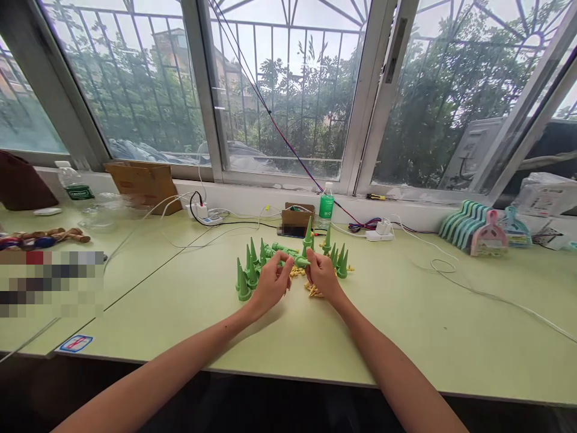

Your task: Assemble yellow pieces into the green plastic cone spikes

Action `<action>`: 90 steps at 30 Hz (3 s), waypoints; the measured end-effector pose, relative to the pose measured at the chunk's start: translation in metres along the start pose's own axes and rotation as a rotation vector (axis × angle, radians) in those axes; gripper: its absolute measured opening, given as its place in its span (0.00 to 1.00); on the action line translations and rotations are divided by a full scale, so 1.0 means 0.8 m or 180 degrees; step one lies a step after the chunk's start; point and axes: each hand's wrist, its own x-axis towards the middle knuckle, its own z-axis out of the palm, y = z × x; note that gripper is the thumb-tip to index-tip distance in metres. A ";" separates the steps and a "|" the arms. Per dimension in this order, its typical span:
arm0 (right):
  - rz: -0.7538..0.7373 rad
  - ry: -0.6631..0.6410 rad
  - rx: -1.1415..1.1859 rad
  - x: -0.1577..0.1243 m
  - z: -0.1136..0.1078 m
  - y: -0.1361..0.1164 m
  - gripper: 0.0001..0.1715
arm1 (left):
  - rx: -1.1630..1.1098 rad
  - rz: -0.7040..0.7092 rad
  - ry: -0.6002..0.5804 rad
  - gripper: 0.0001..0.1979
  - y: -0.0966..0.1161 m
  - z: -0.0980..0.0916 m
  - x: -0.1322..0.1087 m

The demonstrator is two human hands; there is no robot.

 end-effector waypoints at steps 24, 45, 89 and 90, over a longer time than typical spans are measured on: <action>-0.0039 -0.0184 -0.0502 -0.006 0.006 -0.009 0.39 | -0.0959 -0.0798 -0.1020 0.25 -0.007 -0.005 0.001; 0.0599 -0.0484 0.0693 -0.002 0.010 -0.012 0.37 | 0.0715 0.0955 -0.0557 0.08 -0.018 -0.010 0.000; -0.0080 -0.0430 -0.0324 -0.004 0.002 -0.006 0.32 | -0.1761 -0.1117 -0.1156 0.22 -0.007 -0.003 0.002; -0.0080 -0.0411 -0.0324 -0.004 0.002 -0.006 0.32 | -0.1712 -0.1073 -0.1156 0.22 -0.006 -0.003 0.002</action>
